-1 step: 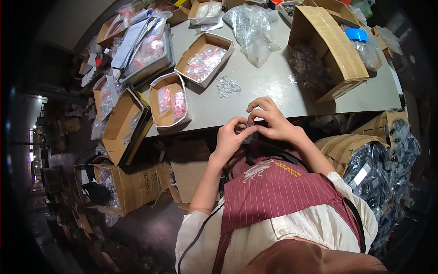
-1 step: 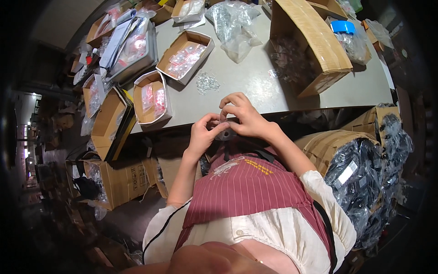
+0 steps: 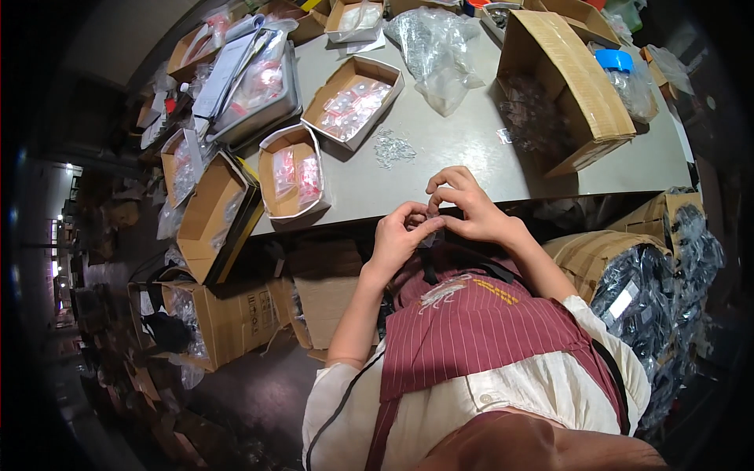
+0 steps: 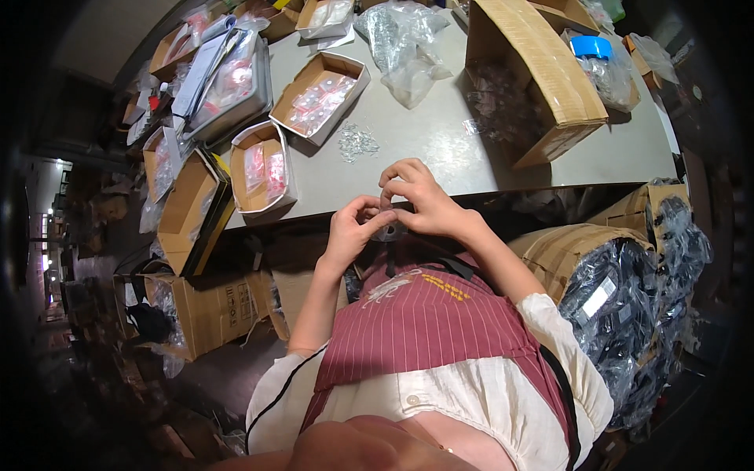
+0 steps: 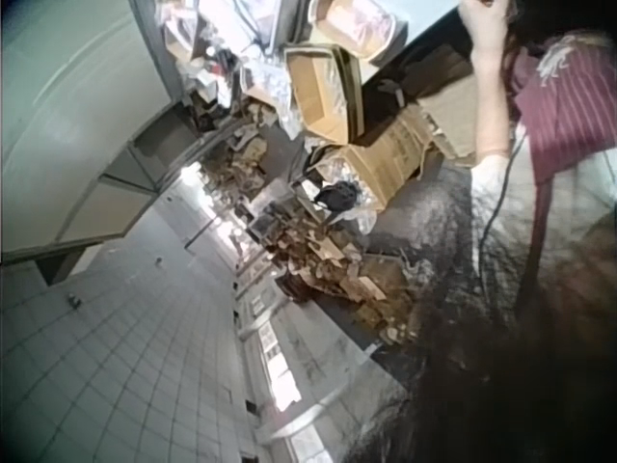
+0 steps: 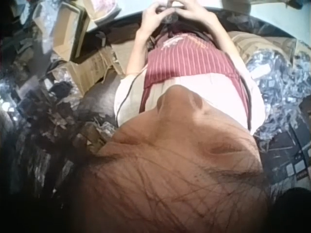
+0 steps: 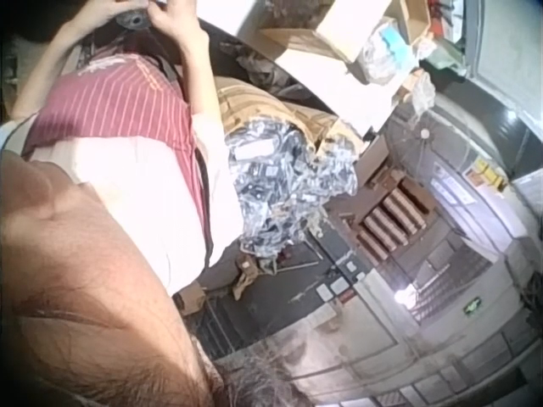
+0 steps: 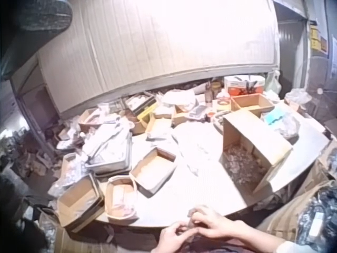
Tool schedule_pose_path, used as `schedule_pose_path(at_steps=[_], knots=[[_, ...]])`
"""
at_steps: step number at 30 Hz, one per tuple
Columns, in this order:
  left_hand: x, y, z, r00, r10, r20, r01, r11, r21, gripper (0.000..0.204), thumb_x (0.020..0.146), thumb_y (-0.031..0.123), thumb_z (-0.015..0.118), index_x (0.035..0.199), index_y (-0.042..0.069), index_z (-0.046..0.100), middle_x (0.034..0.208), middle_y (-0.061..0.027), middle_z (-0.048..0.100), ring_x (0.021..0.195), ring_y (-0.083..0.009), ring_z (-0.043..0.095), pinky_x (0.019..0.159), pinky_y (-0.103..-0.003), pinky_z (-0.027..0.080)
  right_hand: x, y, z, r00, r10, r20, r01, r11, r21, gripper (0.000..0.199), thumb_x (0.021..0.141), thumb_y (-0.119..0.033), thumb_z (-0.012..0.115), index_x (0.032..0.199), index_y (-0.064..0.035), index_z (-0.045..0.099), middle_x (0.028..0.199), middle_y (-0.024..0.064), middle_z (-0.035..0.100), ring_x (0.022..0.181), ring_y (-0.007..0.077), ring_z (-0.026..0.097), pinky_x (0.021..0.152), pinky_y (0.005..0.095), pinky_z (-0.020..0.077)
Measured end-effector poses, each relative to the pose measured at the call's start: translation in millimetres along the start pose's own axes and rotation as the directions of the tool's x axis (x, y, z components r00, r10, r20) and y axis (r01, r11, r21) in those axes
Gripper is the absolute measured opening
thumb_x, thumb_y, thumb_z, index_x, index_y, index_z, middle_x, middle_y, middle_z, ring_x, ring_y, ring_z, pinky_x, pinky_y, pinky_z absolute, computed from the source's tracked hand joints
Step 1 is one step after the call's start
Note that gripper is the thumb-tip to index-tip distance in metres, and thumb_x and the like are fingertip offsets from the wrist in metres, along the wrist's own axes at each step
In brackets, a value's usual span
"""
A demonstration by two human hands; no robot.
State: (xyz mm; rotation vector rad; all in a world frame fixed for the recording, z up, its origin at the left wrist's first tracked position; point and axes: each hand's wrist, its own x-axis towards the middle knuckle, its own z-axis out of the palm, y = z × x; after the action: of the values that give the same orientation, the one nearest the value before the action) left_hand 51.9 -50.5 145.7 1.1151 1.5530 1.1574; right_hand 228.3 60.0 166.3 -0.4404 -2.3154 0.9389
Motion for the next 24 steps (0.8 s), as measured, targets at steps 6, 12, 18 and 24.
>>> schedule_pose_path(at_steps=[6,12,18,24], knots=[[-0.5,4.8,-2.2,0.984,-0.123,0.132,0.139,0.983,-0.116,0.027,0.088,0.022,0.082,0.099,0.000,0.071,0.078,0.0005,0.068,0.072,-0.0036,0.057,0.064,-0.021,0.047,-4.1,5.0,-0.1,0.992,0.077,0.098,-0.084,0.994,0.064,0.020,0.073,-0.011,0.075,0.090,-0.0101,0.066,0.104,0.0039,0.061,0.113,0.0266,0.051,0.108,0.0421,0.0321],[-0.3,-2.9,-2.4,0.979,-0.123,0.160,0.164,0.946,-0.279,0.025,0.091,0.018,0.079,0.101,-0.002,0.069,0.080,-0.0005,0.068,0.073,-0.0040,0.058,0.065,-0.020,0.046,-3.8,5.5,0.9,0.984,0.134,0.121,-0.151,0.977,0.153,0.020,0.074,-0.014,0.078,0.090,-0.0105,0.067,0.098,0.0033,0.062,0.109,0.0256,0.053,0.109,0.0428,0.0305],[-1.2,4.0,1.7,0.973,-0.167,0.158,0.223,0.858,-0.463,0.023,0.094,0.015,0.075,0.107,0.000,0.064,0.080,-0.0033,0.069,0.072,-0.0080,0.064,0.066,-0.022,0.050,-8.2,15.9,6.5,0.956,0.292,0.024,-0.278,0.878,0.389,0.015,0.076,-0.017,0.080,0.084,-0.0113,0.069,0.092,-0.0003,0.070,0.111,0.0227,0.061,0.118,0.0485,0.0224],[0.4,-8.9,-1.6,0.984,-0.174,0.046,0.162,0.741,-0.652,0.021,0.096,0.013,0.070,0.110,0.000,0.061,0.079,-0.0047,0.068,0.069,-0.0106,0.063,0.065,-0.024,0.051,-10.1,16.0,8.7,0.932,0.362,0.002,-0.327,0.841,0.430,0.014,0.078,-0.016,0.080,0.090,-0.0128,0.074,0.098,-0.0024,0.075,0.132,0.0240,0.057,0.122,0.0580,0.0070]])
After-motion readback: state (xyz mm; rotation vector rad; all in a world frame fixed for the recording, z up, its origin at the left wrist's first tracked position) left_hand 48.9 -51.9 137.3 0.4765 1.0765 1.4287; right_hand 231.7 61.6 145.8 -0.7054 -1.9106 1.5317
